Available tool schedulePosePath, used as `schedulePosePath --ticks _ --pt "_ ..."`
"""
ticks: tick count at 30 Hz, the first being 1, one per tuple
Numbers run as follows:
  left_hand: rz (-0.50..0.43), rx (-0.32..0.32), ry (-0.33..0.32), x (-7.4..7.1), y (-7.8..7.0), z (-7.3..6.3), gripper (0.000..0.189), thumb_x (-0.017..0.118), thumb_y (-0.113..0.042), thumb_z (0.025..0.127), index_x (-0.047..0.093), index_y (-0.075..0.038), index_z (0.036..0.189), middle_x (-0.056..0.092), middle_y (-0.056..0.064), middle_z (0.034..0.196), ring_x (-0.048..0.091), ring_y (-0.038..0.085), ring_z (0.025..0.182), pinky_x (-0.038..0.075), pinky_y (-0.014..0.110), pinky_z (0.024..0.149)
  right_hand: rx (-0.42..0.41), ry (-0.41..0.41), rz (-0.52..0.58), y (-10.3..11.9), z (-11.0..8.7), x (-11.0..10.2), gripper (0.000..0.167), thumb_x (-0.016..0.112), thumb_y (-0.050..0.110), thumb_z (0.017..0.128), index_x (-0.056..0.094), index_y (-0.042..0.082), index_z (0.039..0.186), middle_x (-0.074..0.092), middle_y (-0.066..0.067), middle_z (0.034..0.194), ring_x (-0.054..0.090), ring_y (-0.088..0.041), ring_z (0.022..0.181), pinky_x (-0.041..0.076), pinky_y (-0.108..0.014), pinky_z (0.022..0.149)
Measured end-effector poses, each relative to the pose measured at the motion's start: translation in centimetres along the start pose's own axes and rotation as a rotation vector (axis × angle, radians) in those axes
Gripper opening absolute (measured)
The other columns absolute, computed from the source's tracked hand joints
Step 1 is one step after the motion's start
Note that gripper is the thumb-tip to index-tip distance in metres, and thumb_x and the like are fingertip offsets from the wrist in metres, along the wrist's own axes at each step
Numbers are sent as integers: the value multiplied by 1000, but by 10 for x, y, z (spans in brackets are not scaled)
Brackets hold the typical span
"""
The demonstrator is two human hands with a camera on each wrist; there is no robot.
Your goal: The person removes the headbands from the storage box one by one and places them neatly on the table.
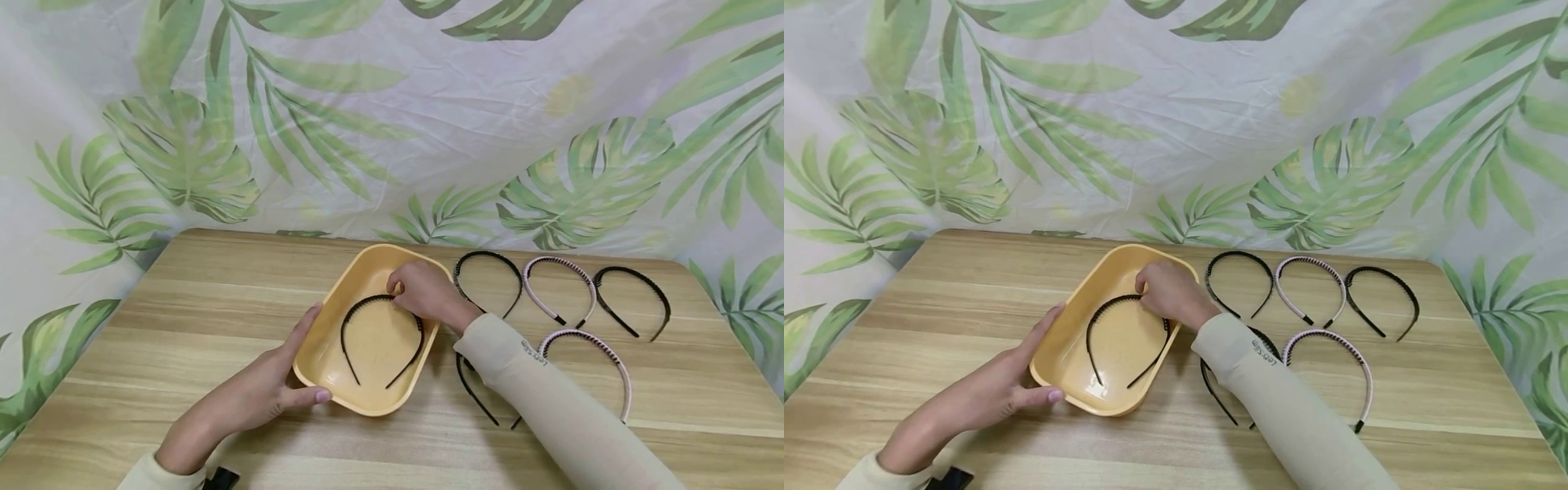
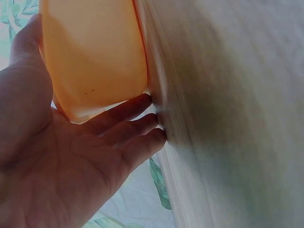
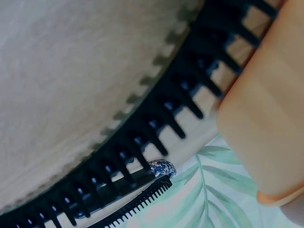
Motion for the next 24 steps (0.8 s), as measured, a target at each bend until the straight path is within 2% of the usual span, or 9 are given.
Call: schedulePosePath --ticks 5,9,17,24 --pt "17 -1 -13 -1 -1 0 117 79 -47 92 -7 -30 169 30 26 169 54 33 139 39 61 114 9 -2 -13 0 0 0 15 77 9 93 83 11 106 81 -4 103 72 -23 105 57 -39 96" --pt "21 1 -15 0 -1 0 117 79 -47 92 -7 -31 169 32 26 168 55 32 138 40 59 114 19 11 -9 -1 -1 1 15 77 9 93 82 11 107 80 -5 105 71 -24 107 56 -40 97" --pt "23 8 -18 0 0 0 117 78 -48 91 -7 -31 169 33 26 167 56 31 137 41 56 114 32 19 -11 -3 0 2 11 78 9 93 82 11 103 79 -4 101 69 -22 101 56 -39 94" --pt "15 7 -12 0 0 0 117 78 -48 91 -7 -32 169 34 25 167 55 29 137 42 52 114 37 20 3 -4 -1 3 13 74 7 94 81 12 103 78 -5 106 65 -20 92 56 -39 90"
Point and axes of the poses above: each hand's wrist, its own z-axis towards the middle knuckle, its own x-axis out of the palm, y = z × x, the point moved 9 cm from there along z, towards the middle knuckle
